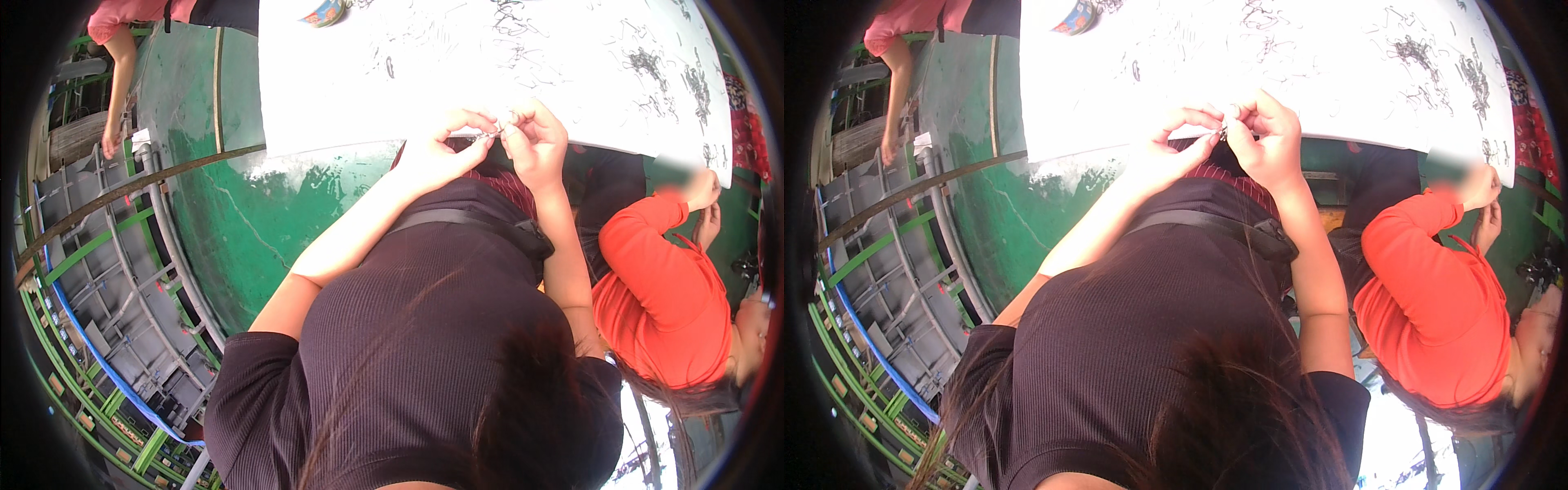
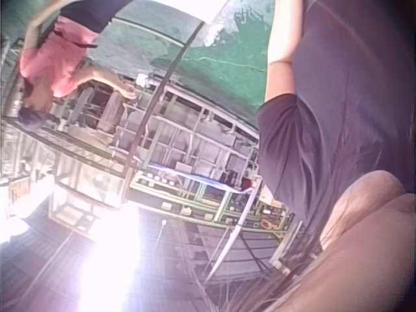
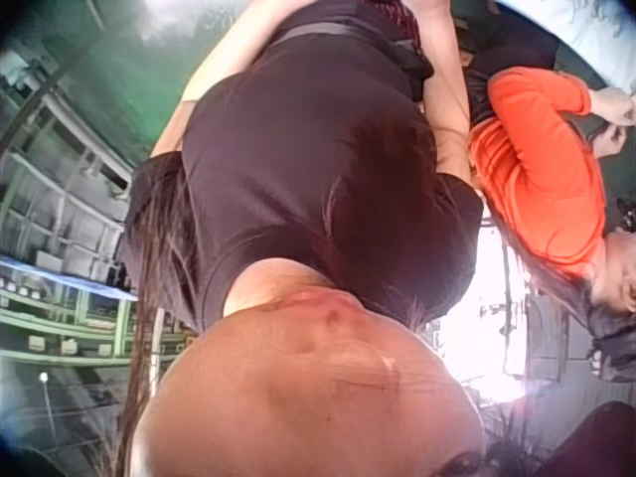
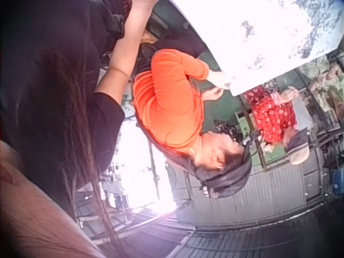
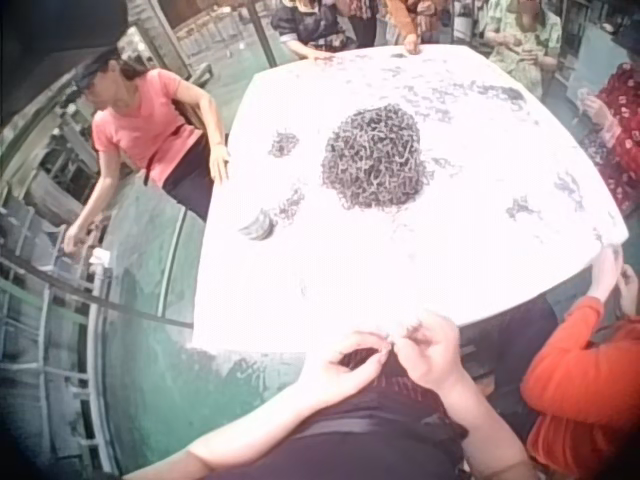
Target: The person sits at a white table and repeatedly picks up small metal wire pieces, bending and twisting them by hand. They occasionally drop the finished pieces onto a hanging metal chain. Other people are visible working at the same table.
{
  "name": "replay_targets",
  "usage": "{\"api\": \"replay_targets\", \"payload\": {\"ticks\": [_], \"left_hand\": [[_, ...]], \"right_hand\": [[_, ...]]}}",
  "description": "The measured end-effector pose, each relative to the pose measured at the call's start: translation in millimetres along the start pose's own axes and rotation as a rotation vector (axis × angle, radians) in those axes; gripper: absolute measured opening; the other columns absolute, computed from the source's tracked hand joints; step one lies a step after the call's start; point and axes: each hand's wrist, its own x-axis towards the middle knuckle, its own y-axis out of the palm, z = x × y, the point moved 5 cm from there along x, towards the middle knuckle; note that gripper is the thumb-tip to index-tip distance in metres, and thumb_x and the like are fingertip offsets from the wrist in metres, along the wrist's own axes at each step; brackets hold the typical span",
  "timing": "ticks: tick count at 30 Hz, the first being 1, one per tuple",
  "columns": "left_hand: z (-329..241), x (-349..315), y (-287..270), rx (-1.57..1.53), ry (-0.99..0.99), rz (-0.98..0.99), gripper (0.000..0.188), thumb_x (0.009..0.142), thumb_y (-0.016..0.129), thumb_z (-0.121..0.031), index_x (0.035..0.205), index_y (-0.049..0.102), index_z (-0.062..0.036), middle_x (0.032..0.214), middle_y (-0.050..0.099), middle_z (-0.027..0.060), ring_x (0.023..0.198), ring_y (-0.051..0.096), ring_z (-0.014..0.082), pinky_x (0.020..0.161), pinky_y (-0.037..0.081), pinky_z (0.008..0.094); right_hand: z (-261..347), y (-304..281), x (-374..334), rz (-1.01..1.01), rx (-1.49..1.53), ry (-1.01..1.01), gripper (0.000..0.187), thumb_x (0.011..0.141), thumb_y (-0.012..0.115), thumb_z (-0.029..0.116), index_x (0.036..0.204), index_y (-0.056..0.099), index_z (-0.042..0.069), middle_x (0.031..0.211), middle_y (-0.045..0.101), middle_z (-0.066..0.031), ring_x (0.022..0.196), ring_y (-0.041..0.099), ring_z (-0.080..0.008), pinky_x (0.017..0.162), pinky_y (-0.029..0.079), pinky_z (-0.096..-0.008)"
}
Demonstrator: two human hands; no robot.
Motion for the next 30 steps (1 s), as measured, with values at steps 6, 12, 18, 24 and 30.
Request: {"api": "replay_targets", "payload": {"ticks": [6,12,18,24,30], "left_hand": [[14,3,-9,-0.118,-0.144,-0.1,0.021,0.073,0.06,-0.009,0.093,0.058,-0.006,0.094,0.058,0.0082,0.09,0.054,0.0154,0.079,0.042,0.0273],[91,29,-39,0.345,0.047,-0.142,0.021,0.073,0.058,-0.008,0.094,0.057,-0.0053,0.088,0.054,0.0066,0.081,0.052,0.0135,0.07,0.042,0.0246],[129,47,-55,0.435,-0.005,-0.043,0.016,0.071,0.059,-0.005,0.087,0.061,-0.0027,0.08,0.053,0.0075,0.072,0.052,0.0158,0.064,0.042,0.0256],[122,59,-45,0.818,0.012,0.102,0.008,0.073,0.061,-0.009,0.076,0.06,-0.0018,0.068,0.055,0.0025,0.067,0.053,0.0117,0.062,0.041,0.0233],[56,40,-6,-0.245,-0.429,0.008,0.019,0.074,0.062,-0.017,0.082,0.055,-0.0013,0.068,0.055,0.0033,0.067,0.053,0.0111,0.063,0.043,0.0262]], "right_hand": [[33,8,1,0.093,-0.462,-0.201,0.011,0.066,0.052,-0.007,0.073,0.05,0.001,0.058,0.047,0.0007,0.047,0.04,-0.0034,0.041,0.032,-0.0188],[31,8,0,0.116,-0.466,-0.203,0.015,0.061,0.053,-0.007,0.071,0.049,0.002,0.056,0.045,-0.0016,0.044,0.04,-0.0077,0.041,0.033,-0.0209],[29,6,1,0.135,-0.529,-0.184,0.013,0.061,0.054,-0.005,0.067,0.047,0.003,0.056,0.045,-0.0044,0.045,0.045,-0.014,0.043,0.037,-0.0246],[27,-1,-1,0.133,-0.573,-0.149,0.012,0.06,0.055,-0.003,0.066,0.047,0.003,0.057,0.046,-0.0063,0.046,0.047,-0.0179,0.044,0.038,-0.0276],[22,-4,-4,0.061,-0.563,-0.122,0.012,0.062,0.056,-0.004,0.067,0.048,0.003,0.056,0.046,-0.0035,0.044,0.043,-0.0124,0.042,0.035,-0.0247]]}}
